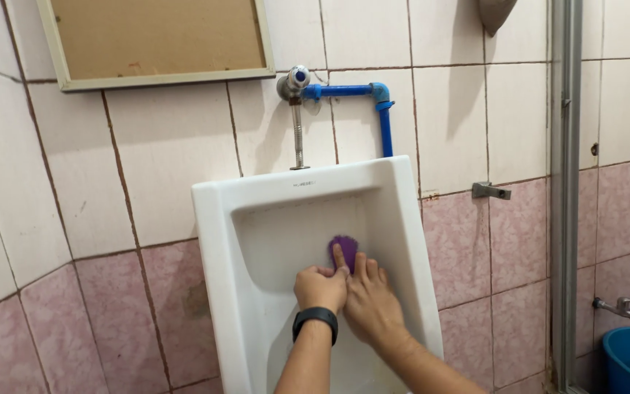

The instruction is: The person cleans a urinal by scrubbing the interior and drain with a purple brush and then rinsing the entire surface using a handheld water sprayer.

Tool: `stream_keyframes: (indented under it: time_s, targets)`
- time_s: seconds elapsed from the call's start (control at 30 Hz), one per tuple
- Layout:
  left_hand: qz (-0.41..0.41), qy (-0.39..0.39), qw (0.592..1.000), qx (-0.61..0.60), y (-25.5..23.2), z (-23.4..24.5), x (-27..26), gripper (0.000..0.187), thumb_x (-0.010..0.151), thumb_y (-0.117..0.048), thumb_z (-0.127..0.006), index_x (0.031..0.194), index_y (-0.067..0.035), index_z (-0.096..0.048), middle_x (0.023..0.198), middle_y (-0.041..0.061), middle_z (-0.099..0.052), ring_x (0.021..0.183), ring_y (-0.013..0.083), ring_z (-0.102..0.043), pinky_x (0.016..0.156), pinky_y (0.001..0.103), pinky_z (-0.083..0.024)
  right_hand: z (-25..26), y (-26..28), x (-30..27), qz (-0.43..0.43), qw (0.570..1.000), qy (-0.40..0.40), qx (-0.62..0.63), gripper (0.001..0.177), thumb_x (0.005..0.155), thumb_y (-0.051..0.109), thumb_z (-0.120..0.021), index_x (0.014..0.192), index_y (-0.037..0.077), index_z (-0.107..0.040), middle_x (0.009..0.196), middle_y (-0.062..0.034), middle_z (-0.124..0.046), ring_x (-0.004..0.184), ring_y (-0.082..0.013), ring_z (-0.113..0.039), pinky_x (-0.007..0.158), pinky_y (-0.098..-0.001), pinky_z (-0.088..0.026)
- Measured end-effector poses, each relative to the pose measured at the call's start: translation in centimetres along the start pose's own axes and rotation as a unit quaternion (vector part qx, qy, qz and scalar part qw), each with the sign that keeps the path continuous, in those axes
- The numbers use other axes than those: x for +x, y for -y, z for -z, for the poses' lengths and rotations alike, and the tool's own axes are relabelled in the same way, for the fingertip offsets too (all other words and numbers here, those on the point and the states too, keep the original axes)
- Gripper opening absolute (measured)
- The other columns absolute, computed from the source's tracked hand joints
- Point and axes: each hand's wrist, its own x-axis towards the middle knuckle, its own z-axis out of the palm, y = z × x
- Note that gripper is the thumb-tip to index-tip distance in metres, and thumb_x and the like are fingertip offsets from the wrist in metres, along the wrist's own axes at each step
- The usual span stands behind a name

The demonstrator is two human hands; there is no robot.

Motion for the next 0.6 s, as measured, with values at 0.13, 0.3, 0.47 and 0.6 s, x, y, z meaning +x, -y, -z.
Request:
stream_keyframes:
  time_s: [0.13, 0.3, 0.47, 0.6]
  targets:
    - [0.036, -0.004, 0.997, -0.069, 0.3, -0.8, -0.1, 0.025, 0.084, -0.022, -0.076, 0.084, 0.003, -0.073, 0.081, 0.018, -0.077, 0.075, 0.0295, -0.076, 0.076, 0.039, -0.06, 1.2, -1.8, 0.6, 0.072, 0.993, 0.004, -0.089, 0.084, 0.081, 0.021, -0.065, 0.156, 0.005, -0.031, 0.135, -0.0213, -0.05, 0.117, -0.0324, -0.047, 0.098, -0.0415, -0.039]
    - [-0.069, -0.011, 0.993, -0.094, 1.6, -2.3, -1.8, 0.031, 0.079, 0.0, -0.069, 0.11, -0.001, -0.067, 0.107, 0.014, -0.074, 0.085, 0.0263, -0.077, 0.076, 0.037, -0.061, 4.4, -2.5, 1.6, 0.049, 0.986, -0.038, -0.153, 0.062, 0.081, 0.017, -0.07, 0.14, 0.014, -0.055, 0.126, -0.0102, -0.056, 0.114, -0.0287, -0.048, 0.095, -0.0397, -0.038]
    - [-0.192, -0.024, 0.981, 0.023, 1.1, -4.5, -3.0, 0.06, 0.087, 0.003, -0.064, 0.144, -0.007, -0.048, 0.13, 0.015, -0.054, 0.111, 0.0286, -0.06, 0.093, 0.035, -0.054, 7.1, -3.5, 4.4, 0.12, 0.969, -0.018, -0.215, 0.026, 0.08, 0.023, -0.072, 0.103, 0.011, -0.076, 0.12, -0.0059, -0.063, 0.118, -0.0266, -0.049, 0.095, -0.0399, -0.038]
    - [-0.281, -0.052, 0.939, 0.193, 1.5, -6.6, -2.6, 0.066, 0.096, -0.007, -0.06, 0.154, 0.005, -0.032, 0.127, 0.017, -0.051, 0.116, 0.034, -0.051, 0.098, 0.038, -0.049, 11.5, -9.7, 8.2, 0.098, 0.968, -0.229, -0.002, 0.025, 0.104, 0.028, -0.062, 0.096, 0.009, -0.076, 0.099, -0.009, -0.069, 0.096, -0.0233, -0.056, 0.09, -0.0439, -0.043]
